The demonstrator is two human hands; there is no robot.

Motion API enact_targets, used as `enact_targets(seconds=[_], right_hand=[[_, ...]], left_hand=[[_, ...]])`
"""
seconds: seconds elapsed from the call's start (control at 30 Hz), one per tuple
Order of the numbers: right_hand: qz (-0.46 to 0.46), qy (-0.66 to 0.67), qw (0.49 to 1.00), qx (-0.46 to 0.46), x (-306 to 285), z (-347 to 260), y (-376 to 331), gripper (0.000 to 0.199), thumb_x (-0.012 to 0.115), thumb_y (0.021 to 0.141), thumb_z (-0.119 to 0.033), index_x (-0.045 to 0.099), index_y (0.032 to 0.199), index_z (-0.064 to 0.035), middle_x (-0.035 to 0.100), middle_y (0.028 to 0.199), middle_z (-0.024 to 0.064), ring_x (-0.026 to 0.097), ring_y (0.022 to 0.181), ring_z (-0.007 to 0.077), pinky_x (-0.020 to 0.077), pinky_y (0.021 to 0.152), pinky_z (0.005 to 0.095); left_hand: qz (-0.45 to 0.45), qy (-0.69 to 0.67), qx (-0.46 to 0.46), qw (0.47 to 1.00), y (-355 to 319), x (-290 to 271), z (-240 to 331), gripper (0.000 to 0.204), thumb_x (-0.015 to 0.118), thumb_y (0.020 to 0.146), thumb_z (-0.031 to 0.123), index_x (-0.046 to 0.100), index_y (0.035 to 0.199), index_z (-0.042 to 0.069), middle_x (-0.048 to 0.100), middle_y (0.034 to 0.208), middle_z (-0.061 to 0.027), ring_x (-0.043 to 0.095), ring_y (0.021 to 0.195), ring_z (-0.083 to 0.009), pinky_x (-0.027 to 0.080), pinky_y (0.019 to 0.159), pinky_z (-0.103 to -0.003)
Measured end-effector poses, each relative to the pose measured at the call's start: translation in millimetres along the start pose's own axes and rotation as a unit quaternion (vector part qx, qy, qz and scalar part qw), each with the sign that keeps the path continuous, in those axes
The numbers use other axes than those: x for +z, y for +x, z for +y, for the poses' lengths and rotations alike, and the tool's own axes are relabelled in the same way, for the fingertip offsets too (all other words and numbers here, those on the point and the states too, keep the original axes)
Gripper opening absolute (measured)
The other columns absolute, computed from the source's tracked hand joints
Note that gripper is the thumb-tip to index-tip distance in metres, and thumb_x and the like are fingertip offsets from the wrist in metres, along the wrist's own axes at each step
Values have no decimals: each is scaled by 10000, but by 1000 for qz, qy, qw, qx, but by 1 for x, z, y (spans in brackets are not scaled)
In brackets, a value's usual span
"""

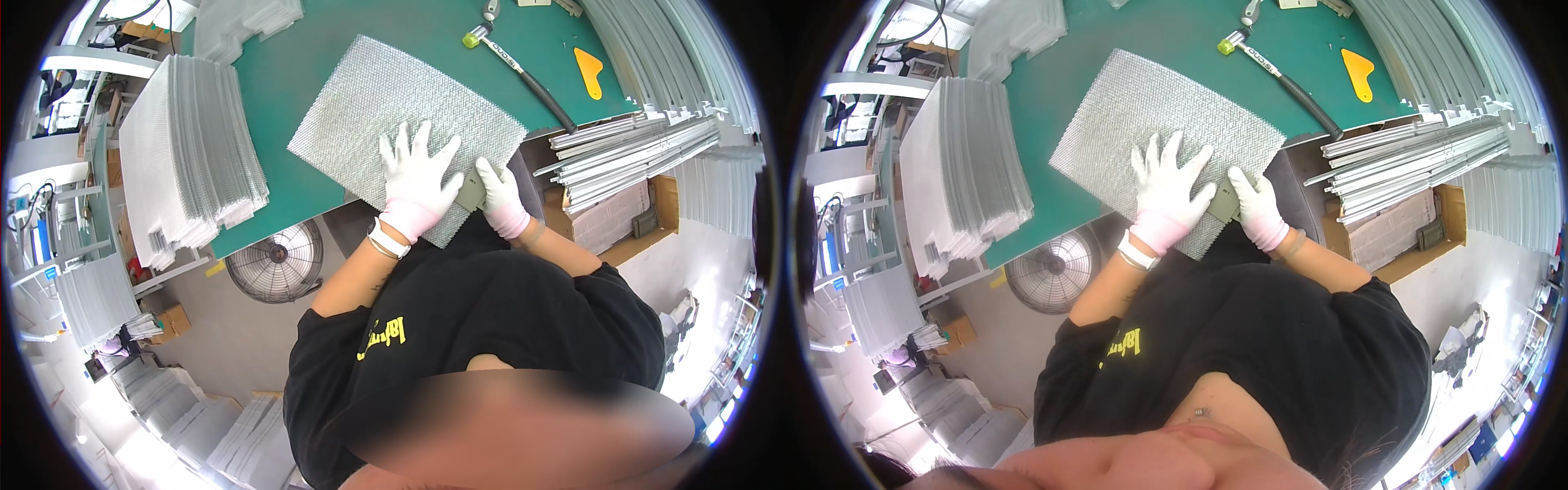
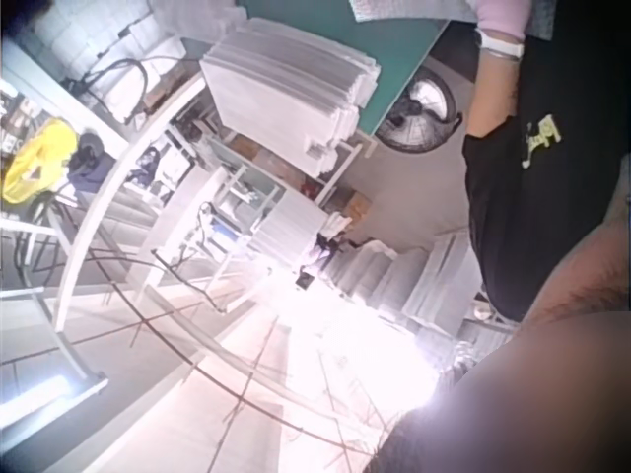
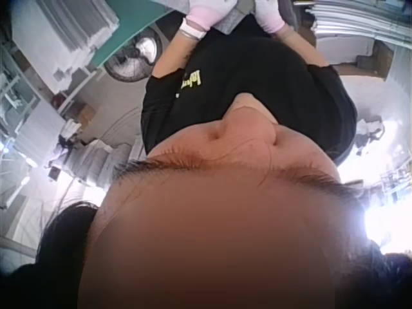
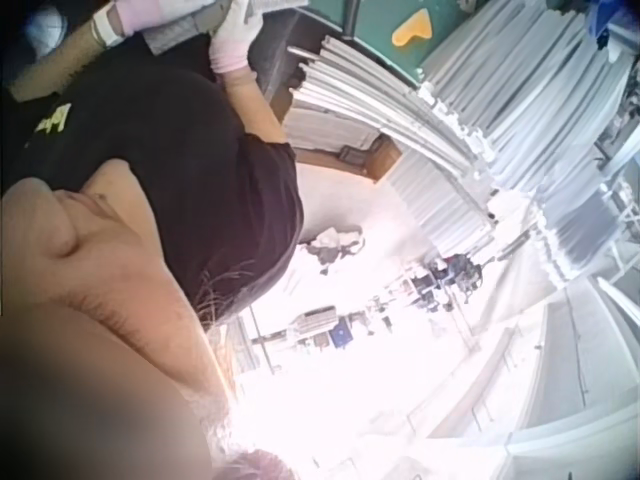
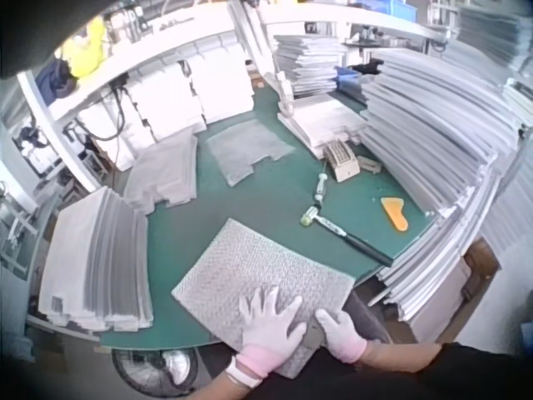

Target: The recorder is seen assembling mesh filters by placing them into frames and securing components with an electric screwdriver.

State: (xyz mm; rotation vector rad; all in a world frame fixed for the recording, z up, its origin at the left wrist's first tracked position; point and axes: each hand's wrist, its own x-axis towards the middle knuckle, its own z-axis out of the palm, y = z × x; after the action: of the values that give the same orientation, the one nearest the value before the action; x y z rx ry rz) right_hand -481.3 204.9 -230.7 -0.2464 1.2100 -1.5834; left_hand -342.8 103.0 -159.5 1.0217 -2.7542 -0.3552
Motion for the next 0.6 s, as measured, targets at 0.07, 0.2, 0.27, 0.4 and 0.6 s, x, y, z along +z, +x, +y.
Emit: enact_targets(seconds=[0.07,0.2,0.27,0.4,0.6], right_hand=[[2,15,999,29,1,0,-1,265,590,1023,-290,635,1107,-43,643,941,-13,584,811,67,500,742,244],[17,-2,1000,-17,-5,8,0,265,546,1043,-298,645,1069,-54,631,910,-23,573,794,64,490,727,241],[20,-15,999,-37,-16,21,6,260,536,1047,-292,648,1059,-58,627,903,-28,568,785,61,487,715,240],[20,42,999,-14,-5,22,12,249,550,1040,-291,658,1016,-68,625,882,-34,563,772,54,480,693,236],[-315,-334,866,196,7,-40,19,474,697,903,-474,678,1127,-56,693,981,59,648,916,137,527,818,283]], left_hand=[[0,0,0,1000,-1,0,0,550,623,878,439,567,1395,260,389,1499,-200,260,1423,-467,112,1167,-664],[1,-12,-4,1000,-1,-2,1,547,630,872,441,572,1389,272,394,1493,-196,264,1419,-466,126,1164,-667],[-4,-14,-5,1000,0,-1,1,547,632,869,443,574,1387,276,396,1490,-195,264,1418,-465,130,1161,-670],[1,7,11,1000,1,2,0,503,615,890,411,580,1375,283,407,1483,-184,272,1418,-458,125,1156,-683],[-42,7,146,988,34,-13,-53,464,590,907,377,581,1363,296,430,1472,-157,319,1408,-428,137,1156,-675]])
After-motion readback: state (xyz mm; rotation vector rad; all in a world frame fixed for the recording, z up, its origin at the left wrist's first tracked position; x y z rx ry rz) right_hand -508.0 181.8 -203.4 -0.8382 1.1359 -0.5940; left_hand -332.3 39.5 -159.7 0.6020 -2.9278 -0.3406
